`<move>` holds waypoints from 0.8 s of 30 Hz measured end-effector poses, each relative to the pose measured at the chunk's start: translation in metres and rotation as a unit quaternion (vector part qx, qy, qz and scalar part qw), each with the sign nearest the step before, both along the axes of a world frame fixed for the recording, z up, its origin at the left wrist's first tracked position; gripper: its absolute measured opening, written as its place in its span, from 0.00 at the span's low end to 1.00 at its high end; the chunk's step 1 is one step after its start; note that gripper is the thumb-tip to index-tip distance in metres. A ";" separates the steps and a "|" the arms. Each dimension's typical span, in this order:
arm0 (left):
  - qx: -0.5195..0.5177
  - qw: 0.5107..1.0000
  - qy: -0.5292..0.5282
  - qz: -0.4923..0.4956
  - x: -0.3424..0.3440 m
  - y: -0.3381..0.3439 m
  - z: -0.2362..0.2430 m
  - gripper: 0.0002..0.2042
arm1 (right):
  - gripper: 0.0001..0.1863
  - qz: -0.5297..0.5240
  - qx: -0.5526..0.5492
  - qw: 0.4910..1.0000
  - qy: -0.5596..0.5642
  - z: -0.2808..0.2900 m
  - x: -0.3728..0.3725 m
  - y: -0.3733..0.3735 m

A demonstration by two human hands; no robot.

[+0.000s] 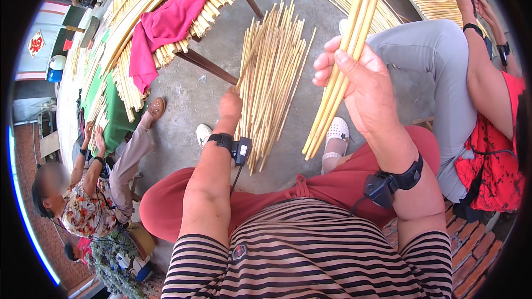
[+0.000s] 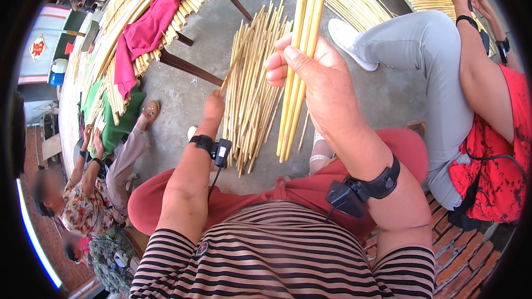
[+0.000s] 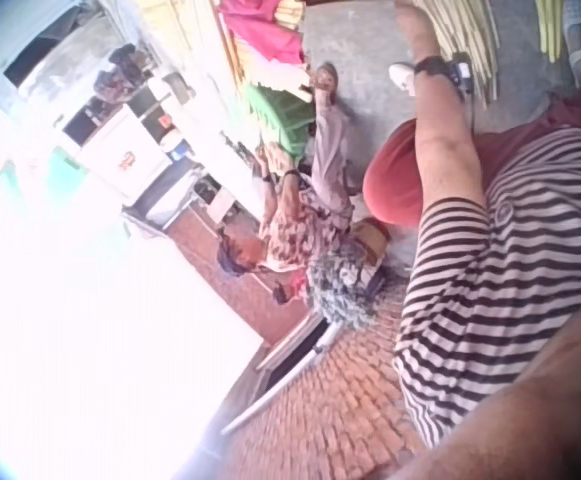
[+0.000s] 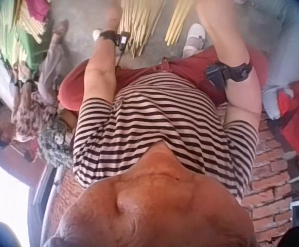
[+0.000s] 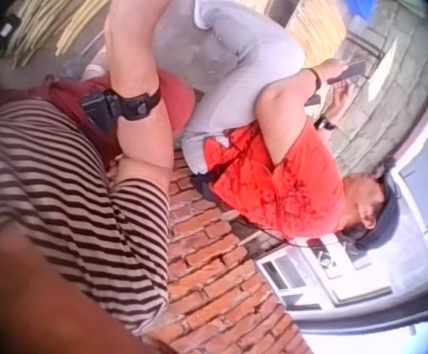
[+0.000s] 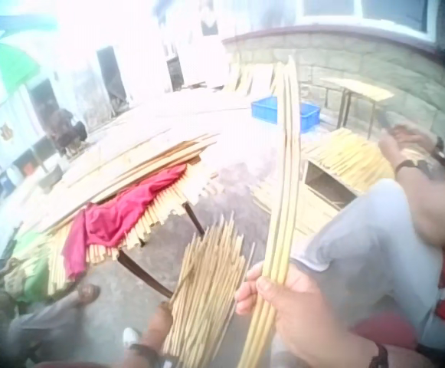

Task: The person sits on the floor and sorts thin bamboo sticks by hand. They pick up sticks from a pile, inspect them, and arrange them into a neat bundle, occasionally placing them on a nearby table. Other people are visible in the background performing similar tasks.

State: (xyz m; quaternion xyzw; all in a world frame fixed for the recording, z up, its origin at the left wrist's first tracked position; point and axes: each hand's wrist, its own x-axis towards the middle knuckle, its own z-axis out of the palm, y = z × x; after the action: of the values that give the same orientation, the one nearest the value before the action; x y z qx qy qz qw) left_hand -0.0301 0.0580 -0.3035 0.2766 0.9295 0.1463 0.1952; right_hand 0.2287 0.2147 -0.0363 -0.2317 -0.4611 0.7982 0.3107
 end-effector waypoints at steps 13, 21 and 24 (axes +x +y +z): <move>-0.066 0.975 0.036 -0.210 0.030 -0.083 0.319 0.10 | 0.10 0.084 0.426 0.887 -0.157 -0.010 -0.018 -0.041; -0.029 0.924 0.158 -0.347 0.044 -0.121 0.412 0.09 | 0.15 0.429 0.211 0.873 -0.090 -0.010 -0.022 -0.074; -0.060 0.903 0.257 -0.339 0.039 -0.115 0.416 0.12 | 0.15 0.439 0.209 0.868 -0.101 -0.009 -0.024 -0.080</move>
State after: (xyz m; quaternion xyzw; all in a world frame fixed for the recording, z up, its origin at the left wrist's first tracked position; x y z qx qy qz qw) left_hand 0.0085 -0.0569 0.1129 0.5909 0.8044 -0.0606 0.0038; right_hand 0.2046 0.1347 -0.0452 -0.0144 -0.6998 0.7098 -0.0788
